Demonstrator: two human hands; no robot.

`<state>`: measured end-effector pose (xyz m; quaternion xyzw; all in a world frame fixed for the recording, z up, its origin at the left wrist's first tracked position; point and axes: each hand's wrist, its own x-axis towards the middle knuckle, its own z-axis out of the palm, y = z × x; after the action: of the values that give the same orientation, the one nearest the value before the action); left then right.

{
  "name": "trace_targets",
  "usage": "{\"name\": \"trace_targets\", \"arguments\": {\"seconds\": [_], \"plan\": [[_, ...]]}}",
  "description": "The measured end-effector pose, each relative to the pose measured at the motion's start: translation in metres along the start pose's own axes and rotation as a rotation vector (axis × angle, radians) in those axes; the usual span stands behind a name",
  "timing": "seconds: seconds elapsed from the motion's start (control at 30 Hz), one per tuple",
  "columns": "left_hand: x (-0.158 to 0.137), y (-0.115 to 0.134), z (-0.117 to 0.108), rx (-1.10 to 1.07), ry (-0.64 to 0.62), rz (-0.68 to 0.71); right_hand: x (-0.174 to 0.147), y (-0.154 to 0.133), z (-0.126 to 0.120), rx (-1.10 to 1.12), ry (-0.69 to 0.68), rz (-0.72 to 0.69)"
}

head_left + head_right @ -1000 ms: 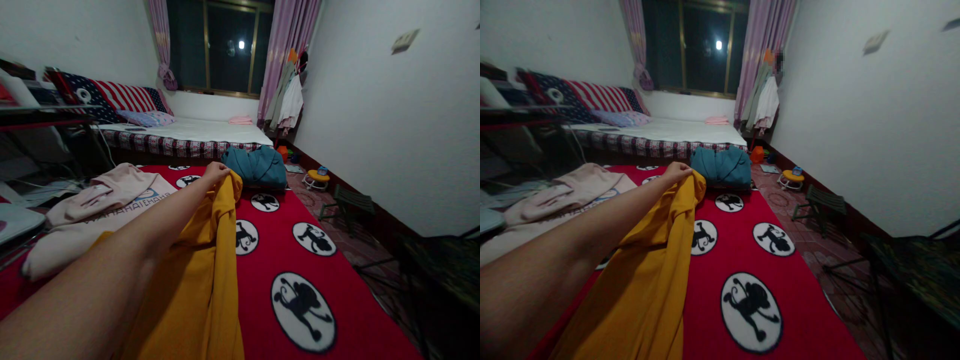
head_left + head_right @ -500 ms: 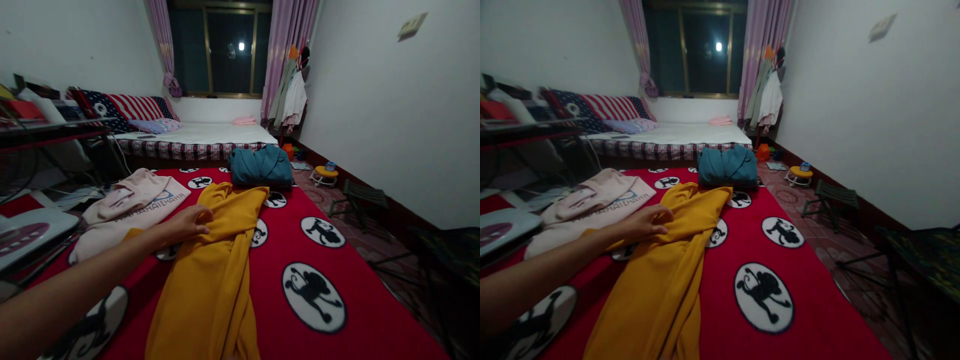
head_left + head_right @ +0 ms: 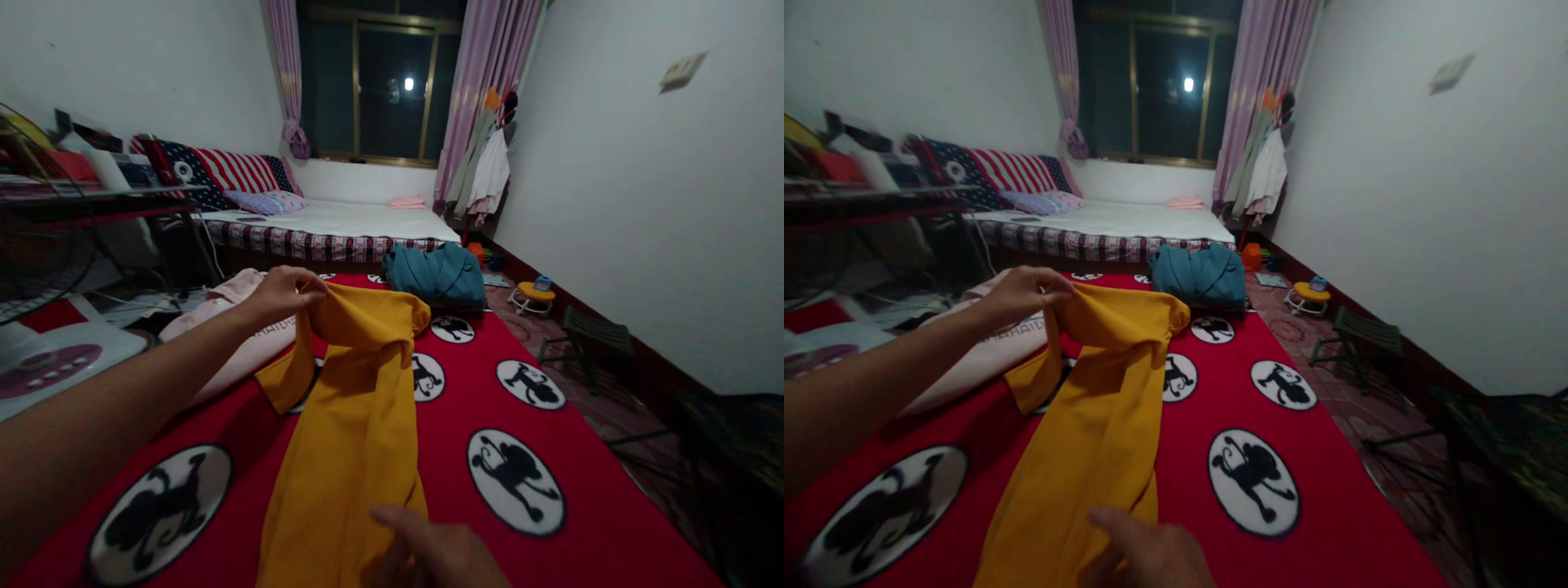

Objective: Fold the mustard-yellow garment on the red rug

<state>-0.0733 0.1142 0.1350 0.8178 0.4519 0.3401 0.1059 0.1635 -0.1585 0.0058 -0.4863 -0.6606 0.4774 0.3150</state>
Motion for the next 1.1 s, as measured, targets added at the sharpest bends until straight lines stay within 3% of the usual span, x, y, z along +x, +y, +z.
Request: {"name": "trace_targets", "arguments": {"seconds": [0.17,0.23,0.4,0.53,0.67,0.8,0.9,1.0,1.1], "plan": [[-0.024,-0.008,0.006,-0.045,-0.03,0.066,0.107,0.004,-0.098,0.058,0.51,-0.042],[-0.03,0.002,0.007,-0.067,-0.033,0.143,0.154,0.013,-0.129,0.071,0.612,0.013],[-0.051,0.039,0.001,-0.035,-0.042,0.402,0.228,0.04,-0.158,-0.094,0.787,0.064],[-0.077,0.06,-0.003,-0.049,-0.161,0.502,0.245,0.047,-0.164,-0.119,0.653,0.01],[-0.087,0.055,-0.006,-0.079,-0.27,0.414,0.26,0.041,-0.174,-0.165,0.634,0.016],[-0.066,0.001,-0.005,0.05,-0.136,0.12,0.274,0.033,-0.166,-0.249,0.753,0.026],[-0.054,-0.045,0.003,0.381,-0.15,-0.102,0.277,0.033,-0.146,-0.481,0.73,-0.1],[-0.059,-0.05,0.02,0.547,-0.138,-0.007,0.279,0.04,-0.129,-0.814,0.493,-0.212],[-0.076,-0.016,0.043,0.372,-0.157,0.211,0.283,0.043,-0.126,-1.01,0.206,-0.141]]}}
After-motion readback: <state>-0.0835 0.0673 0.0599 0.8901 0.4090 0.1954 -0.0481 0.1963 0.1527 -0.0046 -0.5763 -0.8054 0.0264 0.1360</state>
